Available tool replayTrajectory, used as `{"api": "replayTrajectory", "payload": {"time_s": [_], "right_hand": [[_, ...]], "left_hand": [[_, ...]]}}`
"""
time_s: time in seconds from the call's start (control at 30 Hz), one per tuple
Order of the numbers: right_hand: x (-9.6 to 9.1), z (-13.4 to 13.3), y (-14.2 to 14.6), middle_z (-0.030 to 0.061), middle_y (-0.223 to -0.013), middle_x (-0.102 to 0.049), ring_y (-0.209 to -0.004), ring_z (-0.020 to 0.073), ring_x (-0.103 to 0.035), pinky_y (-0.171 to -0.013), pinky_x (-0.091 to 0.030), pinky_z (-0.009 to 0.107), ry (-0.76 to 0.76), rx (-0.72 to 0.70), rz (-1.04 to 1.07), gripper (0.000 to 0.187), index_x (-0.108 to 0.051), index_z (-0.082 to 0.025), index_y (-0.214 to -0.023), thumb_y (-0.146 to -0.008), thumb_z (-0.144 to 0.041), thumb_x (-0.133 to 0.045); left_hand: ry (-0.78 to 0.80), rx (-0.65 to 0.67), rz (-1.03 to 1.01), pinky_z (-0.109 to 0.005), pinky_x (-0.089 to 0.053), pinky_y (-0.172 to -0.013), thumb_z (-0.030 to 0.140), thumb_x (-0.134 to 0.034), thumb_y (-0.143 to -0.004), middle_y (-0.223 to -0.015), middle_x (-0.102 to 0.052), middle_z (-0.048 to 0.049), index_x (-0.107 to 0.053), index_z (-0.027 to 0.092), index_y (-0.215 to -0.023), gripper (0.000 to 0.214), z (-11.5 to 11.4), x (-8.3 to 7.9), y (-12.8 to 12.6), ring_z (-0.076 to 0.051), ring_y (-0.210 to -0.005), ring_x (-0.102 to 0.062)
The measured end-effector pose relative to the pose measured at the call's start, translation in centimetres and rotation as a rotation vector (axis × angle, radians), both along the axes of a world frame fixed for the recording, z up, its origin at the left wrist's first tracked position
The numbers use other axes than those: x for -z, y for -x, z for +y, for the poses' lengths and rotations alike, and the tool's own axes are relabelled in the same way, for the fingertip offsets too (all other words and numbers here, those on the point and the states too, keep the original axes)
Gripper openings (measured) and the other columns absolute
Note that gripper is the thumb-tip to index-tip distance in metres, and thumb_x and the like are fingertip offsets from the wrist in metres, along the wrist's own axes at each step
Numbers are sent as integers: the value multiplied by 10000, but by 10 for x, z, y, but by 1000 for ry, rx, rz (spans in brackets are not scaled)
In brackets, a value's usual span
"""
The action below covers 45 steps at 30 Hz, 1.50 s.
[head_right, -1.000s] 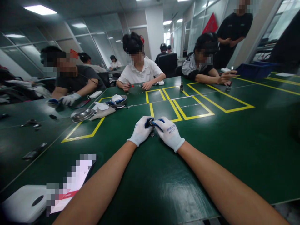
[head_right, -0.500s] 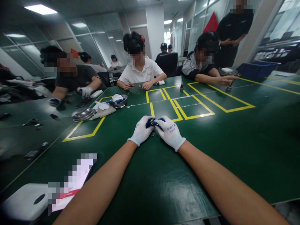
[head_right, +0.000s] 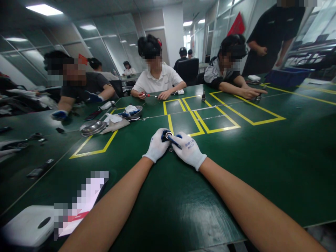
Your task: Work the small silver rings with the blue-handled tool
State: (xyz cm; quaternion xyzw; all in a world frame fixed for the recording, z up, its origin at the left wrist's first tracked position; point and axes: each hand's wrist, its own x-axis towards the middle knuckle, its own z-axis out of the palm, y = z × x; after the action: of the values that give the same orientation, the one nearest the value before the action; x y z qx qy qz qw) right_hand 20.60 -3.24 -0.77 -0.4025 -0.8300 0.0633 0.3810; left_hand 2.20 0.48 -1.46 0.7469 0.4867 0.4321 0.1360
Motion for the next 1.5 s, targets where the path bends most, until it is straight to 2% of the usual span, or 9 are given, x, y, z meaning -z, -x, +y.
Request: {"api": "replayTrajectory", "payload": {"time_s": [0.2, 0.4, 0.77, 1.07, 1.23, 1.5], "right_hand": [[2, 2, 0, 83, -1069, -634, -935, 222, -633, -832, -532, 350, 19, -9, -24, 357, -661, -232, -1311, -962, -221, -588], [3, 2, 0, 74, -987, -620, -872, 215, -623, -779, -514, 333, 25, 1, -4, 368, -664, -203, -1321, -965, -244, -584], [5, 6, -4, 68, -987, -628, -866, 213, -626, -776, -511, 328, 21, 3, 13, 366, -676, -217, -1313, -960, -246, -584], [1, 1, 0, 45, -930, -623, -832, 201, -620, -766, -499, 323, 74, -15, 45, 391, -667, -232, -1330, -947, -225, -588], [-4, -4, 3, 50, -940, -646, -843, 199, -628, -779, -495, 319, 115, -53, 70, 358, -674, -191, -1291, -944, -210, -589], [0, 3, -5, 67, -974, -676, -883, 204, -652, -806, -507, 316, 58, -17, -54, 335, -697, -212, -1280, -968, -245, -581]], "left_hand": [[14, 1, -4, -381, -558, -917, 136, -700, -791, -1083, -695, -75, -622, 194, -1071, 297, 0, 0, 0, -224, -1012, -668], [15, 16, -24, -379, -553, -930, 144, -708, -796, -1091, -695, -74, -623, 189, -1083, 303, 1, 1, 0, -224, -1021, -668], [-54, 80, 40, -378, -531, -995, 138, -670, -859, -1145, -680, -78, -627, 191, -1140, 289, -1, 0, 0, -220, -1095, -654], [-40, 9, 9, -390, -540, -974, 134, -712, -813, -1112, -675, -73, -613, 198, -1096, 307, -1, -1, -1, -231, -1068, -655], [-30, -23, 20, -392, -544, -957, 125, -713, -787, -1084, -664, -70, -603, 192, -1075, 315, 0, 1, -1, -232, -1035, -650], [-59, 39, 33, -389, -532, -985, 95, -646, -835, -1099, -660, -70, -595, 196, -1106, 294, 0, 1, -1, -224, -1062, -646]]}}
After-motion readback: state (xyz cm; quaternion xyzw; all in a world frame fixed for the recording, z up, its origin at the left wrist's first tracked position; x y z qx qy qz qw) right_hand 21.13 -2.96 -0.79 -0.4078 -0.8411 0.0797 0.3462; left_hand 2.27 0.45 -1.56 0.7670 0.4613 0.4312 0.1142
